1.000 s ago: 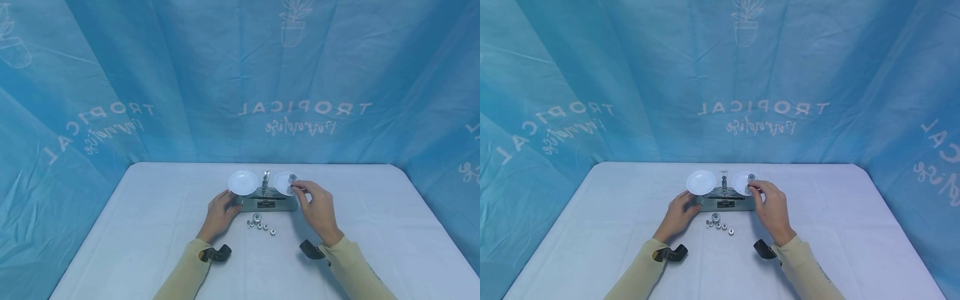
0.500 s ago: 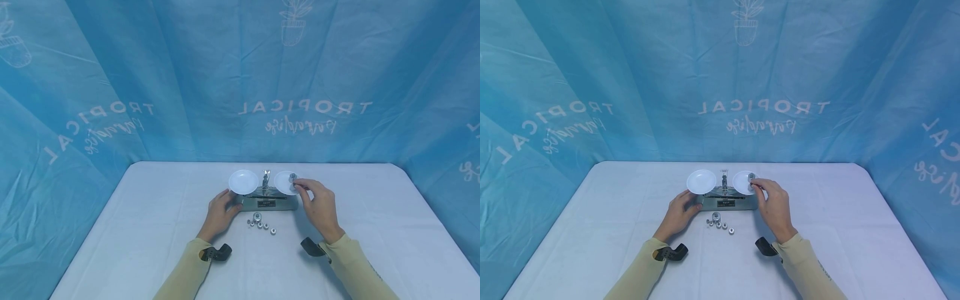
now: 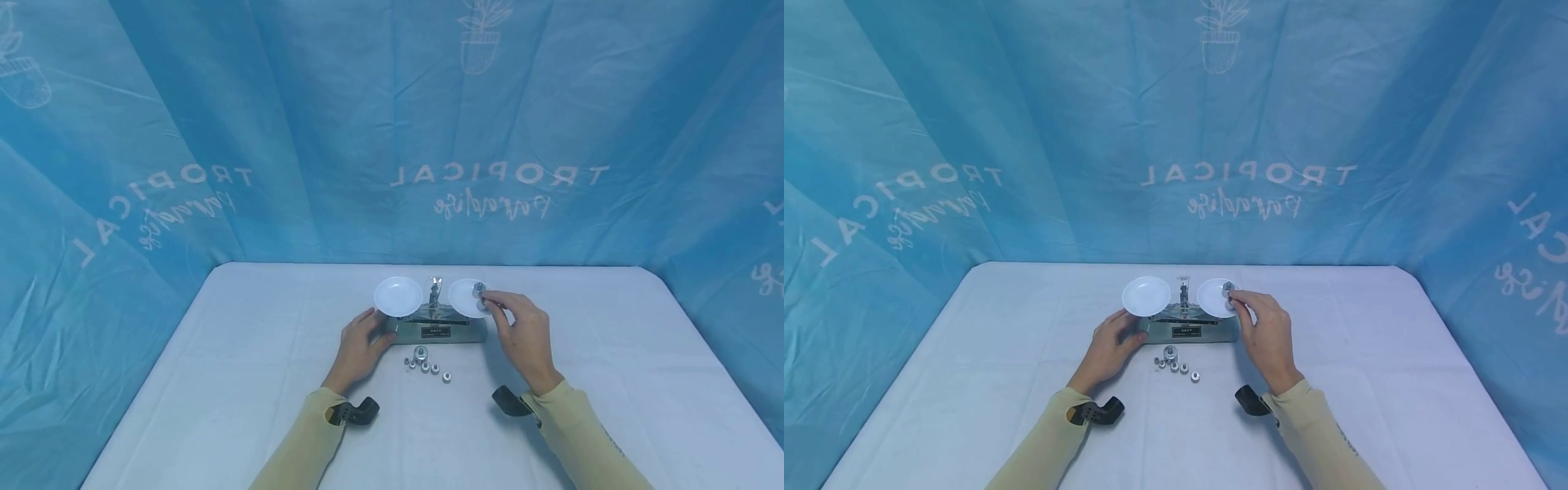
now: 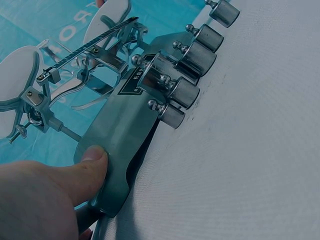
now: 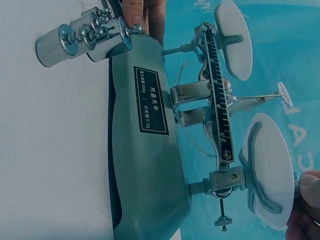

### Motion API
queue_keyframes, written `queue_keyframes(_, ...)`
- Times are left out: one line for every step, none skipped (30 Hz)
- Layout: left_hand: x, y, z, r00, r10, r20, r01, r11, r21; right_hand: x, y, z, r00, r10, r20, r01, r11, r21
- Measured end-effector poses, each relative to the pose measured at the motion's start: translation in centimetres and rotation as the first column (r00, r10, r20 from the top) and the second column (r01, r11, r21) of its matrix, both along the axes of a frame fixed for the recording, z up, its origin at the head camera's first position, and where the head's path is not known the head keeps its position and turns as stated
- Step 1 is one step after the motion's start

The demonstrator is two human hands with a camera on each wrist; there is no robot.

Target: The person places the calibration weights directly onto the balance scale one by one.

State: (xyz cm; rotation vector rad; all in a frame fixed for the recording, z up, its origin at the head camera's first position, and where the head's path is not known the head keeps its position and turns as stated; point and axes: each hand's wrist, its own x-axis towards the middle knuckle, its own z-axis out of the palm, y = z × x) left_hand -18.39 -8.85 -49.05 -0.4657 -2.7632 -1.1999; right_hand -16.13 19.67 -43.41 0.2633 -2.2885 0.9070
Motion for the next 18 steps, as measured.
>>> queue_keyframes(0.00,0.00,0.02,1.000,0.000,0.001,0.000,1.000,-0.002,-0.01,0.00,-0.01,1.000,0.001,-0.003,-0.001,1.000,0.001)
queue_keyframes(-0.01,-0.01,-0.01,1.000,0.000,0.001,0.000,1.000,-0.002,-0.02,0.00,-0.04,1.000,0.001,-0.006,-0.001,1.000,0.002)
queue_keyframes(-0.02,-0.01,-0.05,1.000,0.000,0.001,0.000,1.000,-0.003,-0.03,-0.01,-0.06,1.000,0.001,-0.008,-0.001,1.000,0.005)
queue_keyframes(-0.05,-0.01,-0.10,1.000,0.001,-0.001,-0.001,1.000,-0.005,-0.02,-0.01,-0.07,1.000,0.000,-0.009,0.000,1.000,0.007)
queue_keyframes(-0.08,-0.01,-0.15,1.000,0.002,-0.001,-0.002,1.000,-0.005,-0.03,-0.01,-0.08,1.000,0.000,-0.010,0.000,1.000,0.007)
queue_keyframes(-0.10,-0.02,-0.17,1.000,0.003,0.003,-0.003,1.000,-0.006,-0.05,0.00,-0.12,1.000,-0.002,-0.008,0.002,1.000,0.007)
queue_keyframes(-0.11,-0.02,-0.19,1.000,0.004,0.004,-0.004,1.000,-0.007,-0.06,0.00,-0.13,1.000,-0.004,-0.006,0.004,1.000,0.007)
queue_keyframes(-0.12,-0.02,-0.24,1.000,0.005,0.004,-0.005,1.000,-0.007,-0.07,0.00,-0.16,1.000,-0.006,-0.004,0.006,1.000,0.007)
queue_keyframes(-0.14,-0.02,-0.27,1.000,0.006,0.004,-0.006,1.000,-0.008,-0.09,0.00,-0.18,1.000,-0.009,-0.002,0.009,1.000,0.007)
queue_keyframes(-0.15,-0.02,-0.28,1.000,0.006,0.005,-0.006,1.000,-0.007,-0.11,-0.01,-0.22,1.000,-0.013,0.001,0.013,1.000,0.007)
queue_keyframes(-0.16,-0.03,-0.30,1.000,0.005,0.005,-0.005,1.000,-0.006,-0.15,-0.01,-0.26,1.000,-0.016,0.003,0.016,1.000,0.007)
queue_keyframes(-0.17,-0.03,-0.30,1.000,0.004,0.004,-0.004,1.000,-0.005,-0.19,-0.01,-0.30,1.000,-0.020,0.005,0.020,1.000,0.008)
queue_keyframes(-0.17,-0.05,-0.32,1.000,0.004,0.003,-0.004,1.000,-0.004,-0.23,0.00,-0.35,1.000,-0.023,0.007,0.023,1.000,0.009)
queue_keyframes(-0.18,-0.06,-0.34,1.000,0.003,0.003,-0.003,1.000,-0.003,-0.25,0.00,-0.38,1.000,-0.026,0.007,0.026,1.000,0.008)
queue_keyframes(-0.19,-0.07,-0.35,1.000,0.002,0.002,-0.002,1.000,-0.001,-0.28,-0.01,-0.40,1.000,-0.028,0.007,0.027,1.000,0.008)
queue_keyframes(-0.19,-0.08,-0.37,1.000,0.001,0.002,-0.001,1.000,-0.001,-0.30,-0.02,-0.42,1.000,-0.029,0.006,0.029,1.000,0.008)
queue_keyframes(-0.18,-0.08,-0.39,1.000,0.000,0.000,0.000,1.000,-0.001,-0.33,-0.01,-0.46,1.000,-0.030,0.007,0.030,1.000,0.008)
queue_keyframes(-0.18,-0.08,-0.38,1.000,0.000,0.002,0.000,1.000,0.000,-0.35,-0.02,-0.48,1.000,-0.030,0.006,0.030,1.000,0.008)
